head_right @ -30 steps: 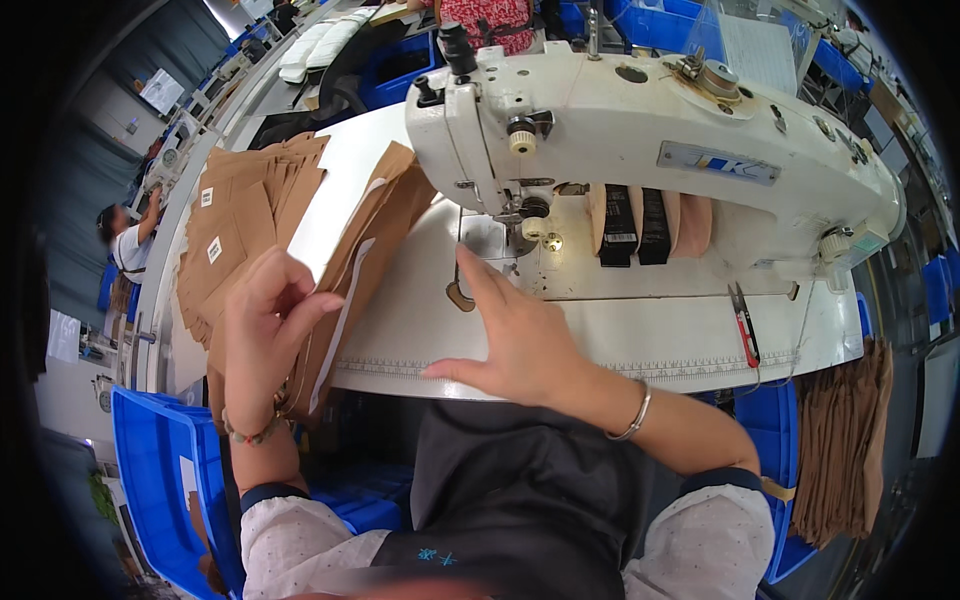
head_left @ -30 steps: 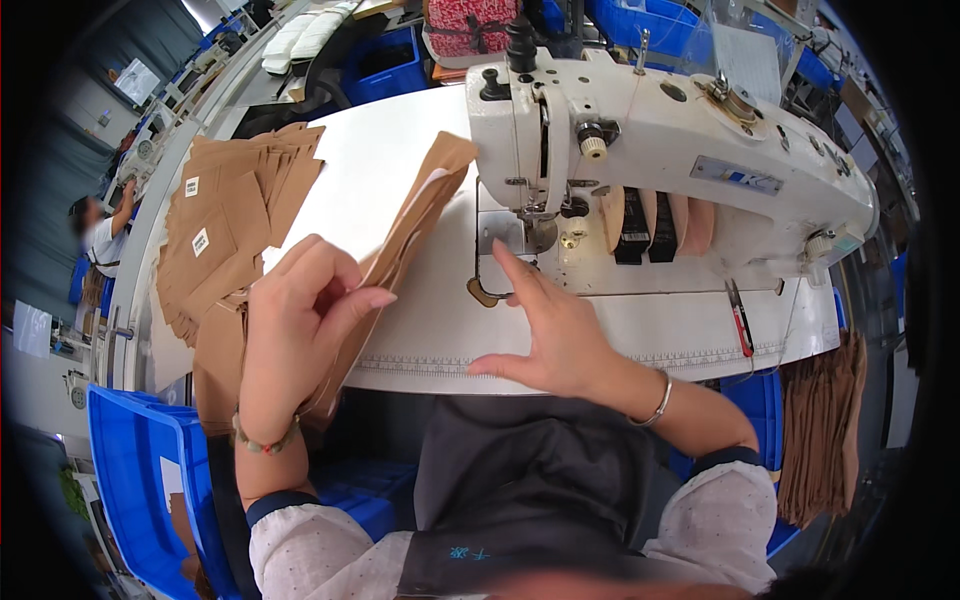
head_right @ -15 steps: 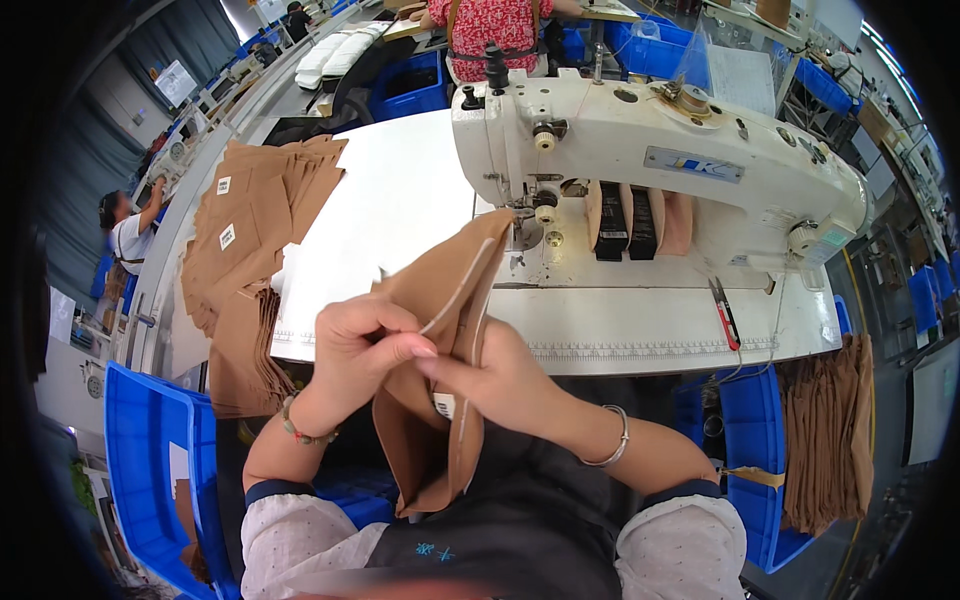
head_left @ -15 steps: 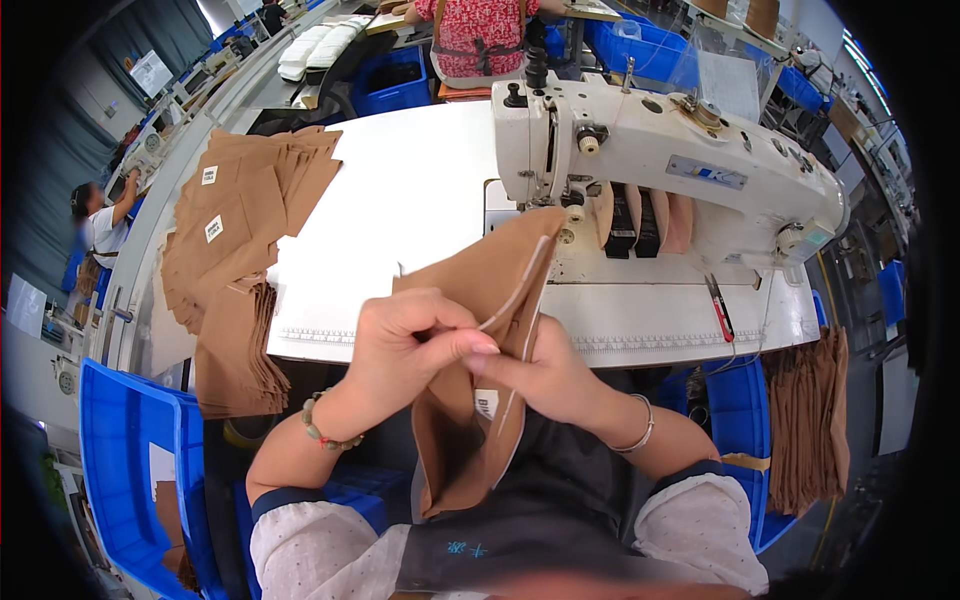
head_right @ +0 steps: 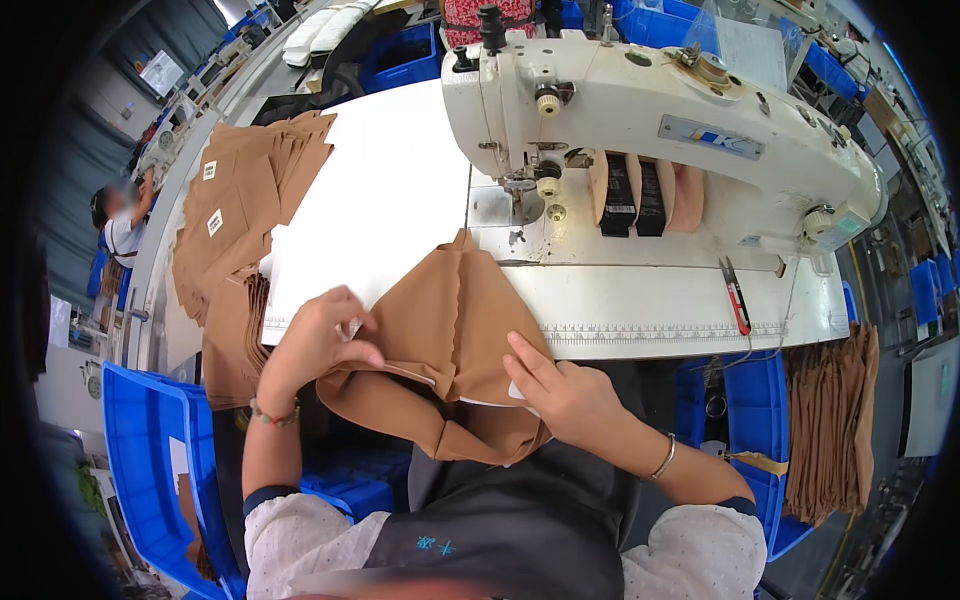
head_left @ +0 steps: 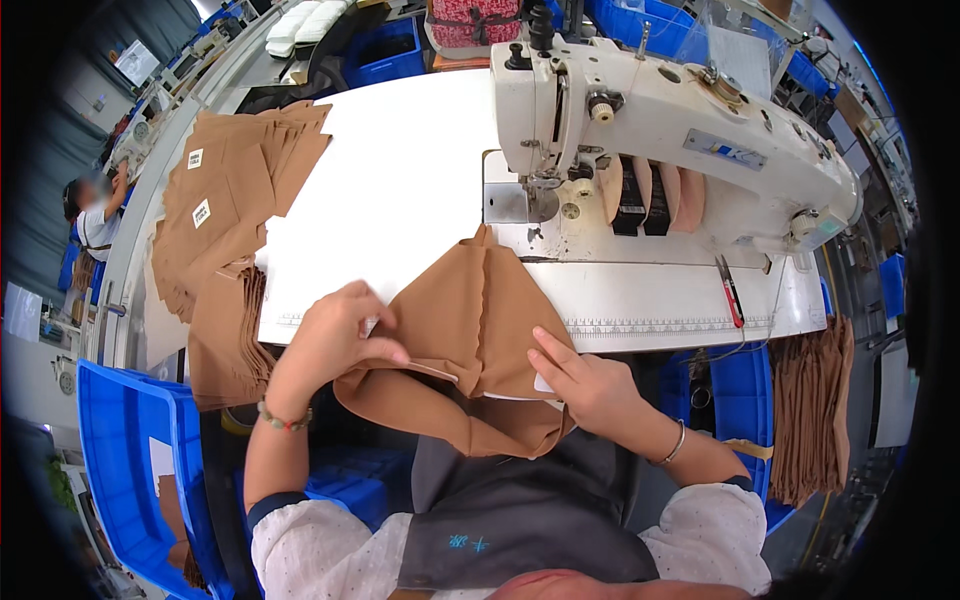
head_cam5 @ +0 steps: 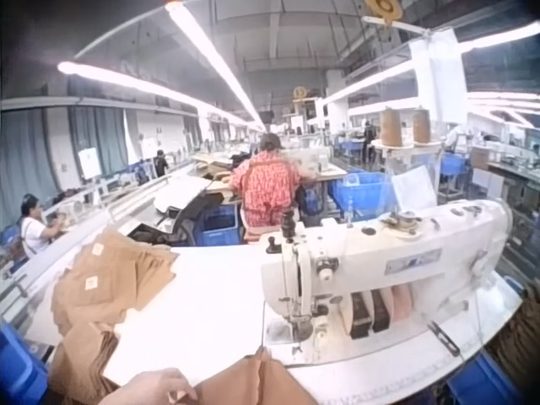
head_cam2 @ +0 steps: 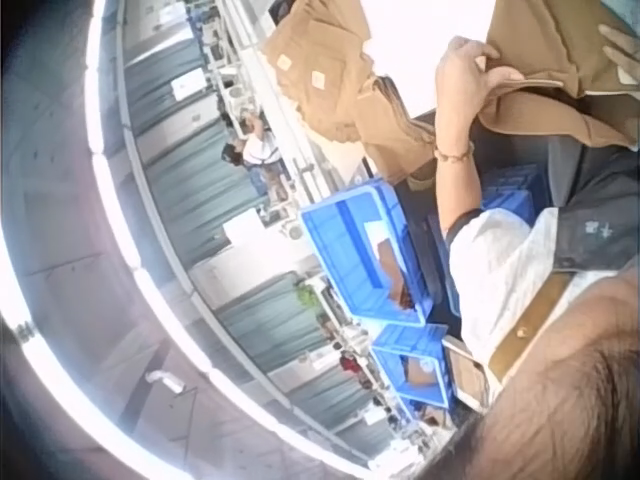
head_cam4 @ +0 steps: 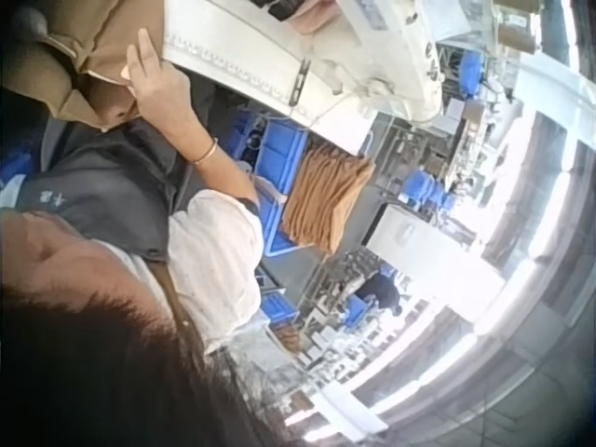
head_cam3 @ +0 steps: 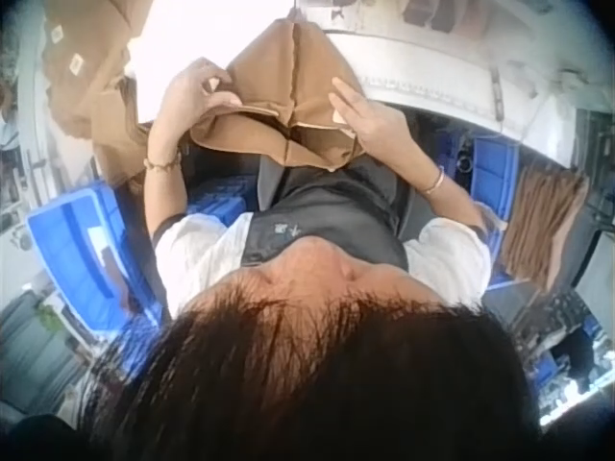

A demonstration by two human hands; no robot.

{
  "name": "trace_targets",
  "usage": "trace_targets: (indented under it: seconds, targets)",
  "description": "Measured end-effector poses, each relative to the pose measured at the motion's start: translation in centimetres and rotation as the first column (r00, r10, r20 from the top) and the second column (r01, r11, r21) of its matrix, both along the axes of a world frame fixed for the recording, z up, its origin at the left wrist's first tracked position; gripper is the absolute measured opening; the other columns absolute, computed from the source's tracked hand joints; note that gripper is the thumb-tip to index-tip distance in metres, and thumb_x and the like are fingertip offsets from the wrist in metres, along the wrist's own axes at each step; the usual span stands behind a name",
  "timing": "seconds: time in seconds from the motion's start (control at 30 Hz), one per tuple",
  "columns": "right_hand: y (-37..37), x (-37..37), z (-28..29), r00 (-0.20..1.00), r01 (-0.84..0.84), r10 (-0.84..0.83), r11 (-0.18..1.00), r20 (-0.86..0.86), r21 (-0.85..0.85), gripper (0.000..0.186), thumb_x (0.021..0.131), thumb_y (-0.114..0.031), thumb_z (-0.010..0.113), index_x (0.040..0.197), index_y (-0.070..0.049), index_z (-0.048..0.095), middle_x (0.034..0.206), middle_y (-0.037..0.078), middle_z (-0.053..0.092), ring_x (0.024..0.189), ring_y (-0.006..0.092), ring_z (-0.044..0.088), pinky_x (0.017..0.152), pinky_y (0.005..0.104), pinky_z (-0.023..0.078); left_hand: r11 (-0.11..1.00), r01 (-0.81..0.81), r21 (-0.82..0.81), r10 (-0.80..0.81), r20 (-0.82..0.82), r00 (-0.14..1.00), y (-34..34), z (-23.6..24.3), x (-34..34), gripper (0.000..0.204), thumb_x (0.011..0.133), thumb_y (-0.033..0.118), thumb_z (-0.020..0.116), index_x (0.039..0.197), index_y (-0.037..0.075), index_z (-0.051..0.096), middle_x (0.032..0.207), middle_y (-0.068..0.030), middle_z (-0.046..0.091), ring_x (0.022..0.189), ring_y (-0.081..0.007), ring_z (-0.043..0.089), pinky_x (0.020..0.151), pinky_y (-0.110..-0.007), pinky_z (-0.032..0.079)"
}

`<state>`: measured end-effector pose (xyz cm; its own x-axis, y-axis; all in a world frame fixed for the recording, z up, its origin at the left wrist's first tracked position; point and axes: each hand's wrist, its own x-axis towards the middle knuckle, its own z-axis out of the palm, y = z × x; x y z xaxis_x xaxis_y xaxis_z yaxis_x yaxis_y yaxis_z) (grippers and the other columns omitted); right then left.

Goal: Using an industrial sewing machine to sew leather components and attach brand labels.

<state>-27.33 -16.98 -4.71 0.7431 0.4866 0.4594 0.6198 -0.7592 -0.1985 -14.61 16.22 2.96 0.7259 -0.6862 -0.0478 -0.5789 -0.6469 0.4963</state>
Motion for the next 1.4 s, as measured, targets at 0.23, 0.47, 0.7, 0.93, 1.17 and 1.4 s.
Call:
trace_targets:
  seconds: [0.23, 0.47, 0.7, 0.93, 1.17, 1.4]
  targets:
    - [1.0, -1.5, -0.1, 0.998, -0.054, 0.052, 0.997, -0.031, -0.062, 0.037, 0.091, -0.026, 0.070, 0.120, -0.003, 0.068, 0.138, 0.016, 0.062, 0.051, 0.0140, 0.056, 0.048, 0.0254, 0.047, 0.899, -0.382, -0.214, 0.374, -0.080, 0.924, -5.8, -4.0, 1.9, 0.048, 0.088, 0.039, 0.080, 0.113, 0.001, 0.066, 0.083, -0.0098, 0.068, 0.069, -0.0203, 0.065, 0.065, -0.034, 0.053]
    - [-0.5, 3.5, 3.0, 0.942, 0.193, 0.002, 0.816, -0.337, 0.544, 0.050, 0.088, -0.032, 0.078, 0.126, -0.002, 0.064, 0.117, 0.014, 0.068, 0.096, 0.0272, 0.068, 0.084, 0.0327, 0.055, 0.879, -0.257, -0.402, 0.106, -0.361, 0.926, -5.3, -2.4, 1.0, 0.017, 0.088, 0.012, 0.079, 0.092, -0.002, 0.071, 0.079, -0.0001, 0.061, 0.072, -0.0079, 0.052, 0.066, -0.025, 0.044]
    - [0.7, 7.4, 5.1, 0.663, 0.306, 0.432, 0.590, -0.612, 0.747, 0.015, 0.096, -0.011, 0.071, 0.102, 0.002, 0.071, 0.085, -0.001, 0.069, 0.076, 0.0031, 0.058, 0.067, 0.0220, 0.049, 0.844, -0.272, -0.462, 0.095, -0.370, 0.924, -3.6, 0.6, -0.4, 0.012, 0.095, 0.011, 0.072, 0.096, -0.001, 0.071, 0.084, 0.0000, 0.060, 0.078, -0.0087, 0.053, 0.072, -0.025, 0.046]
    - [1.3, 5.8, 6.3, 0.601, 0.376, 0.495, 0.518, -0.628, 0.768, 0.011, 0.092, -0.008, 0.076, 0.094, 0.001, 0.070, 0.079, -0.002, 0.067, 0.069, 0.0008, 0.056, 0.062, 0.0180, 0.045, 0.721, -0.404, -0.562, 0.108, -0.485, 0.868, -5.9, 1.0, -2.4, 0.013, 0.096, 0.012, 0.071, 0.100, 0.000, 0.070, 0.084, 0.0006, 0.060, 0.075, -0.0082, 0.053, 0.068, -0.025, 0.044]
    - [1.2, 4.5, 6.4, 0.643, 0.398, 0.482, 0.454, -0.596, 0.797, 0.017, 0.093, 0.002, 0.070, 0.108, 0.002, 0.061, 0.091, 0.005, 0.071, 0.081, 0.0055, 0.066, 0.071, 0.0195, 0.052, 0.777, -0.228, -0.586, 0.133, -0.201, 0.971, -5.6, -0.2, -1.3, 0.012, 0.095, 0.012, 0.073, 0.094, 0.001, 0.075, 0.088, -0.0028, 0.065, 0.077, -0.0105, 0.058, 0.070, -0.025, 0.046]
    - [1.9, 3.7, 5.9, 0.789, 0.284, 0.399, 0.437, -0.467, 0.853, 0.026, 0.092, 0.002, 0.071, 0.113, -0.002, 0.057, 0.091, 0.005, 0.071, 0.078, 0.0047, 0.066, 0.067, 0.0191, 0.051, 0.633, -0.499, -0.591, 0.095, -0.581, 0.808, -6.2, -0.8, -1.6, 0.016, 0.097, 0.014, 0.071, 0.098, -0.001, 0.076, 0.087, 0.0010, 0.070, 0.081, -0.0047, 0.058, 0.075, -0.022, 0.048]
